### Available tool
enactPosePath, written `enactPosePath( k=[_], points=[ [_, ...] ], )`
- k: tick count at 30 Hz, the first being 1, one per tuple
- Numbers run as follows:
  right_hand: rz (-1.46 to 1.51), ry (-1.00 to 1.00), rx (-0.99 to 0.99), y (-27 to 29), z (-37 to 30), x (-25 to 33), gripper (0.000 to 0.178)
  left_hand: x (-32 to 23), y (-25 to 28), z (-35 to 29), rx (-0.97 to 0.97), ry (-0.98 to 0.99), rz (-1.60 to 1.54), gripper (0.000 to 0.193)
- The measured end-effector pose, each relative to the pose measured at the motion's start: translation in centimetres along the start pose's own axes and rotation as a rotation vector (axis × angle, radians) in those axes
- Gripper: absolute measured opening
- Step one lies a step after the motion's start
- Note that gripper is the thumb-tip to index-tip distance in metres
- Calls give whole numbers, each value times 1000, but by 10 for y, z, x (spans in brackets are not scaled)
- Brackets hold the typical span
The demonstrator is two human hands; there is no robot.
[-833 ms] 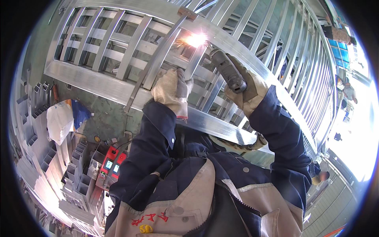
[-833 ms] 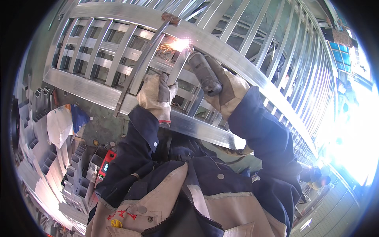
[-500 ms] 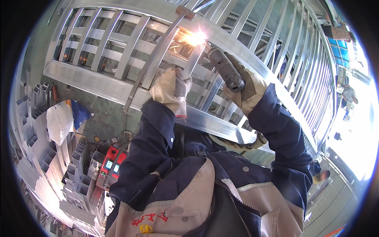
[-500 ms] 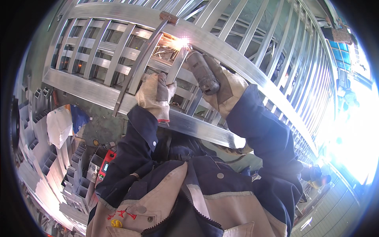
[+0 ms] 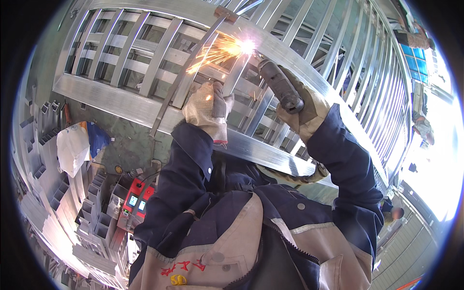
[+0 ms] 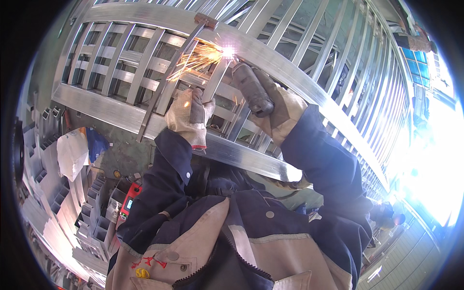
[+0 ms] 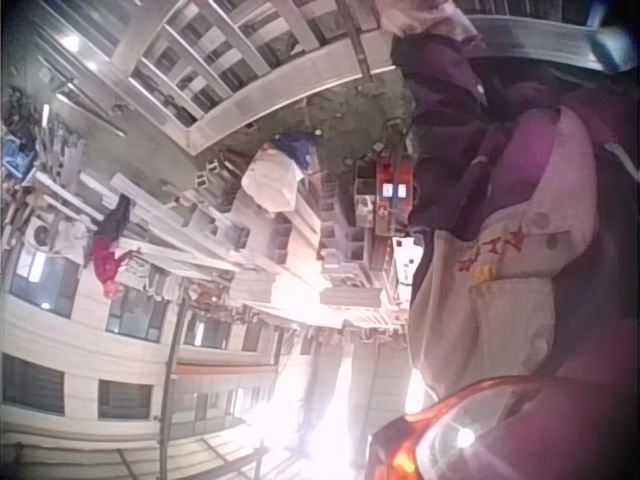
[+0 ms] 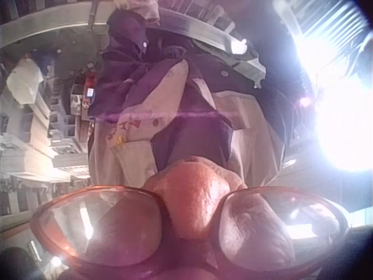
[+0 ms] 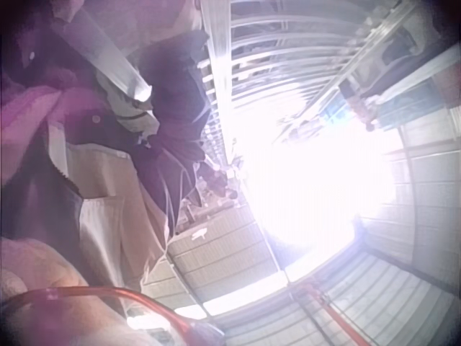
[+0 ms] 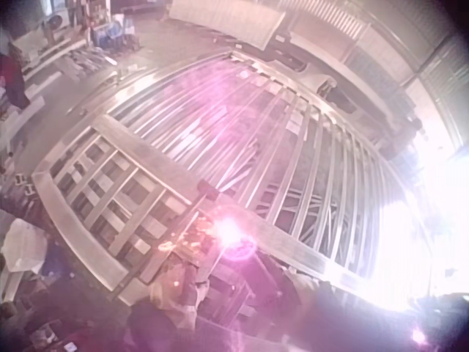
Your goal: The person welds a metal frame using a handheld welding torch, producing sparks along the seams. They repeatedly reposition the frame and adjust their grip while welding different sections.
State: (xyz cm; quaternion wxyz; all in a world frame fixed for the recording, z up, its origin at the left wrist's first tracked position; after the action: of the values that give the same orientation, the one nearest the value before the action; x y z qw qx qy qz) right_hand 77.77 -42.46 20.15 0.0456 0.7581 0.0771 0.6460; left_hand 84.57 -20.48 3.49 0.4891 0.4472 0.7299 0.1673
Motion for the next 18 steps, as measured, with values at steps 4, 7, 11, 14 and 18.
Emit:
enactPosePath(
  k=[4, 7, 11, 14, 18],
  points=[
    [390, -227, -172, 6, -6, -13, 79, -6, 5, -2, -29, -49, 105, 38],
    [109, -149, -45, 8, -5, -6, 80, -9, 7, -2, -10, -65, 124, 38],
    [-250, -62, 74, 12, -4, -3, 82, -6, 9, -1, -8, -5, 50, 36],
    [-11, -144, 20, 14, -8, -9, 85, -6, 9, -1, -14, -18, 52, 36],
    [-1, -178, 25, 14, -10, -13, 87, -6, 8, -1, -30, 3, 35, 36]
  ],
)
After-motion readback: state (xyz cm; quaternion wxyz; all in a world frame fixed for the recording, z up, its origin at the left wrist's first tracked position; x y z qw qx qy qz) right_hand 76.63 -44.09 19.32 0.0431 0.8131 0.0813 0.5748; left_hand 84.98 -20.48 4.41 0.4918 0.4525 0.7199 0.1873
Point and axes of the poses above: each hand's wrist, its own z-axis towards the middle knuckle, its own y-axis out of the back of the hand, x = y × z, the point moved 6 cm from there along z, towards the middle knuckle, and after that the axes turned 9 degrees about y, right-handed, at the moved point
